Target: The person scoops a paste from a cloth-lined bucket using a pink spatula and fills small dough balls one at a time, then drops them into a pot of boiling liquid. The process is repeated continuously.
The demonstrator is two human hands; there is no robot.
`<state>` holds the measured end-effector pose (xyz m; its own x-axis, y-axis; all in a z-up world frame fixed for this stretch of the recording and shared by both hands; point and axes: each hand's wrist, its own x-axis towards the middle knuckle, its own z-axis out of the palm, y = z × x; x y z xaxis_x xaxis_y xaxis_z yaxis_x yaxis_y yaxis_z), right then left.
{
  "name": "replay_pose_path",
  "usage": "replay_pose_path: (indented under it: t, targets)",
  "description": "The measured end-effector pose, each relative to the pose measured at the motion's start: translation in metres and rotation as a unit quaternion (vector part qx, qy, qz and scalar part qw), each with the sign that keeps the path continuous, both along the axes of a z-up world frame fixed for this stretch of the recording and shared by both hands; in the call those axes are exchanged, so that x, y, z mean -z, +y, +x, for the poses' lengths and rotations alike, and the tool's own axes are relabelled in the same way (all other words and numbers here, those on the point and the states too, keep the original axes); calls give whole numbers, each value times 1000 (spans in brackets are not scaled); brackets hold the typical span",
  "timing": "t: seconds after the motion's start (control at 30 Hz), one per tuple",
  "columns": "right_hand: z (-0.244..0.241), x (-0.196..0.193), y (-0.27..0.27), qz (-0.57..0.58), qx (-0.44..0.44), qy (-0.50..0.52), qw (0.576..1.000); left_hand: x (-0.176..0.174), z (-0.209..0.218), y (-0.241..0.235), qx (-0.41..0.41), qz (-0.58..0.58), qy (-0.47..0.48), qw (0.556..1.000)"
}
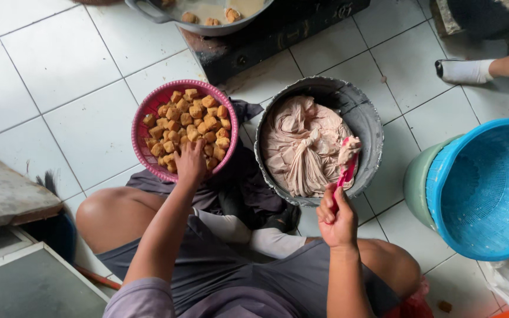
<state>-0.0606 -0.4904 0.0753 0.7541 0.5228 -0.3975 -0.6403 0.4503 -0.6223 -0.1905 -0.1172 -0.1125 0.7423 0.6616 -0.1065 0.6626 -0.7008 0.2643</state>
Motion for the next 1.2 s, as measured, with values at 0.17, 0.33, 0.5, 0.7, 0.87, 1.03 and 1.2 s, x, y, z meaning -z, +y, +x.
replay_pose_path:
  t: [0.17,0.33,0.5,0.7,0.87,1.03,1.2]
  targets:
    - [-6,-1,-5,-26,-25,-32,999,4,-3,26,-47,-77,-89,992]
    - [-20,8,-16,15,-25,-37,999,21,9,43,-41,98,-262,959]
    - [-23,8,-32,-5,-27,-55,998,24,12,62,-74,38,-59,995]
    - [-23,8,-21,-65,-13,-54,996,-41,28,31,-18,-23,-244,969]
    - [-29,16,22,-178,-10,-165,970,-118,55,-85,9,-347,-233,908]
    - [-30,6,36,-218,-34,-309,925,-183,45,-166,72,-552,-236,797]
    - [-30,-2,23,-176,-51,-302,935,-195,45,-177,142,-589,-258,753]
